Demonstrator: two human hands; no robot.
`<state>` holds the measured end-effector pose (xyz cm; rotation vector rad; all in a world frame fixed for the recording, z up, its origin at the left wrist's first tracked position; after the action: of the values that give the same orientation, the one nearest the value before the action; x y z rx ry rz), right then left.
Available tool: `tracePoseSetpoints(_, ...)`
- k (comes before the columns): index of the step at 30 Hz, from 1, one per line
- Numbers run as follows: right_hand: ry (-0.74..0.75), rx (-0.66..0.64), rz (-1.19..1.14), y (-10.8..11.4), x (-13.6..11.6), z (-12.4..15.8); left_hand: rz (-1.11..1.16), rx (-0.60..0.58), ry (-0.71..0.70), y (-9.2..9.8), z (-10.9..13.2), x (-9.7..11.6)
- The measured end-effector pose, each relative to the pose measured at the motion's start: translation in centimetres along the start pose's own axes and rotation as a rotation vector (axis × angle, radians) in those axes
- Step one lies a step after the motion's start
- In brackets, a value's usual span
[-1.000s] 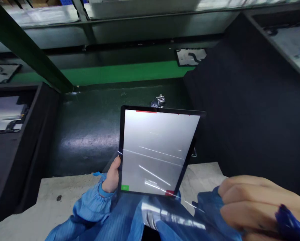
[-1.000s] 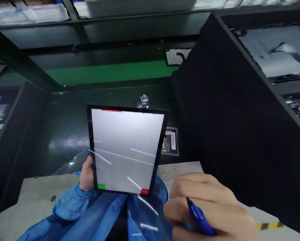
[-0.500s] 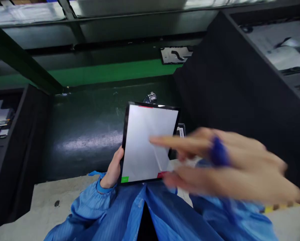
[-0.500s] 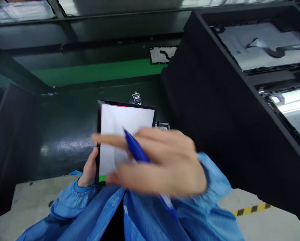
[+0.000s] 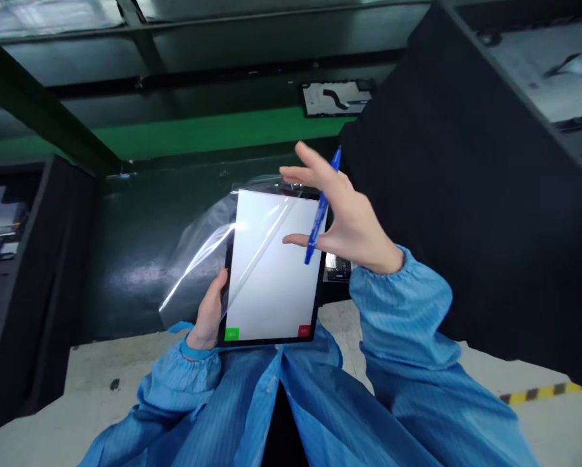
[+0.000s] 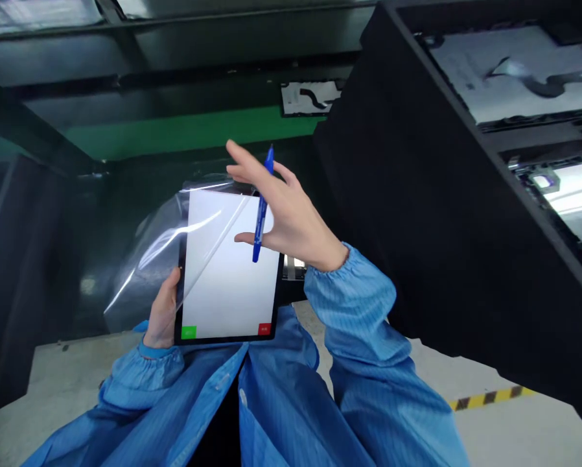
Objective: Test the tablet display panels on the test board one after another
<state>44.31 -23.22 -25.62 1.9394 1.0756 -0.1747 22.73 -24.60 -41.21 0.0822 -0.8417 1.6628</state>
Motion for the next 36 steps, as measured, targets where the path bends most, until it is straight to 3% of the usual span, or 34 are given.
tracePoseSetpoints(3, 0.014, 0.142, -0.295, 1.0, 1.5, -0.4, 0.079, -0.061, 0.085, -1.2, 0.7, 0.1)
tracePoseSetpoints(5, -0.015, 0.243, -0.43, 1.1, 3.2, -0.4, 0.117, -0.174, 0.143, -2.6, 1.3, 0.2)
tracePoseSetpoints(9, -0.204, 0.36, -0.49, -0.7, 6.9, 0.6, 0.209, -0.289, 0.222, -4.5, 2.2, 0.5)
tracePoseSetpoints(15, -0.351, 0.417, -0.511, -3.3, 10.4, 2.1, 0.115, -0.108, 0.074, -3.7, 2.1, 1.5)
tracePoseSetpoints(22, -0.344, 0.46, -0.561, -4.2, 11.9, 2.6, -0.024, 0.14, -0.081, -2.6, 2.9, 2.4)
tracePoseSetpoints(30, -0.394, 0.381, -0.502, -4.2, 11.5, 3.0, 0.065, 0.021, 0.1, -5.0, 3.6, 1.3)
tracePoseSetpoints(36, -0.411, 0.416, -0.531, -4.4, 12.3, 3.3, -0.01, 0.064, -0.027, -5.3, 4.2, 2.5)
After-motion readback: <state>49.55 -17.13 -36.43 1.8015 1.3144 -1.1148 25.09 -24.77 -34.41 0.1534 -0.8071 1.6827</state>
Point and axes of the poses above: each hand's wrist, its own z-axis away from the middle knuckle, its own y-axis out of the back of the hand, x = y × z, the point moved 8 cm from there along -z, towards the middle knuckle, and after that the axes turned 9 degrees about y, right-handed, at the moved point
